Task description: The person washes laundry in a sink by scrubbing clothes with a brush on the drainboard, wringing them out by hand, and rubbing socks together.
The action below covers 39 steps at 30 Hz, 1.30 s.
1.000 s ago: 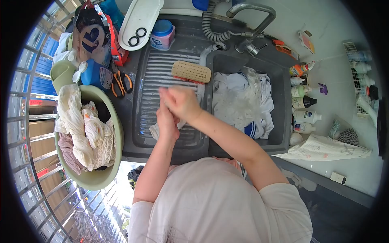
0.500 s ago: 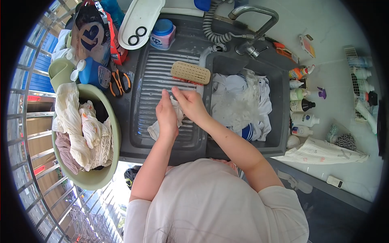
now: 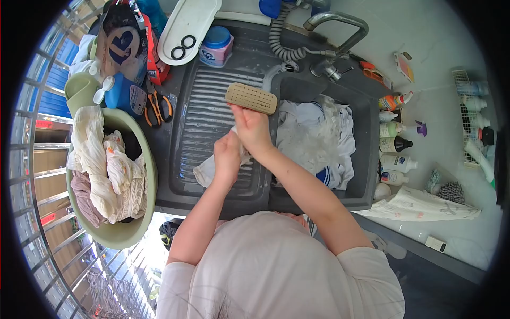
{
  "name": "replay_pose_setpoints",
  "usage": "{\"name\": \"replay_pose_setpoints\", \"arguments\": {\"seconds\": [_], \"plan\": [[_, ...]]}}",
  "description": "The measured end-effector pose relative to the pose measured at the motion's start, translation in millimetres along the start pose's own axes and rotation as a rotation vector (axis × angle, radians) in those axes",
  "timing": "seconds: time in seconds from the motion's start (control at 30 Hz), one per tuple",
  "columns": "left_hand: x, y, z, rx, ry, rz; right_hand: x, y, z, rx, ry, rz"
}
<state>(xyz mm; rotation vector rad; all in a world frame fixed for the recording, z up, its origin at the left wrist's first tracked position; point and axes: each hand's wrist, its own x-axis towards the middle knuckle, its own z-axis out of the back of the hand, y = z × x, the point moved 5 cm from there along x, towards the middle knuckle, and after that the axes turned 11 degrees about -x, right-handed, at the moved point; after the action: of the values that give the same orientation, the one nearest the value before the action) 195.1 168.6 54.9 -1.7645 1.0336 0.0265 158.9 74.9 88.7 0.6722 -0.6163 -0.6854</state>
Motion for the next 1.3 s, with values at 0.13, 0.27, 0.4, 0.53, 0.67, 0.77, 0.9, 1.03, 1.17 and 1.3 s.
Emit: {"name": "replay_pose_setpoints", "arguments": {"seconds": [0.13,0.27,0.4,0.53,0.67,0.77,0.9,1.03,1.17,1.3], "plan": [[20.9,14.3,17.3,-0.111,0.072,0.059,-29.9,14.2,-4.0,0.062,0.001,0.006],[0.4,4.6,-2.0,0.0,0.022,-0.018,-5.1,0.7,7.8,0.07,-0.021,-0.008],[21.1,7.4,8.9,-0.06,0.168,0.036,-33.5,22.7,5.7,0.011,-0.002,0.03],[6.5,19.2,0.9,-0.073,0.088,0.025,-5.7,1.0,11.3,-0.018,-0.089,0.112],[22.5,31.9,13.3,-0.151,0.191,0.048,-31.7,30.7,18.0,-0.08,-0.083,0.136],[-2.6,11.4,-1.5,-0.114,0.094,0.112,-22.5,12.2,21.0,-0.09,-0.058,0.218],[-18.0,16.3,-2.3,-0.052,0.393,0.258,-18.9,-14.5,44.4,-0.029,-0.106,0.04],[-17.8,6.3,10.6,-0.245,0.17,0.137,-25.7,-19.7,54.4,0.141,-0.027,-0.222],[-12.9,1.5,9.4,-0.339,0.188,0.058,-38.6,0.3,43.9,0.342,0.289,-0.239],[-16.8,-5.8,2.2,-0.289,0.296,0.061,-35.8,0.9,48.2,0.541,0.229,-0.261]]}}
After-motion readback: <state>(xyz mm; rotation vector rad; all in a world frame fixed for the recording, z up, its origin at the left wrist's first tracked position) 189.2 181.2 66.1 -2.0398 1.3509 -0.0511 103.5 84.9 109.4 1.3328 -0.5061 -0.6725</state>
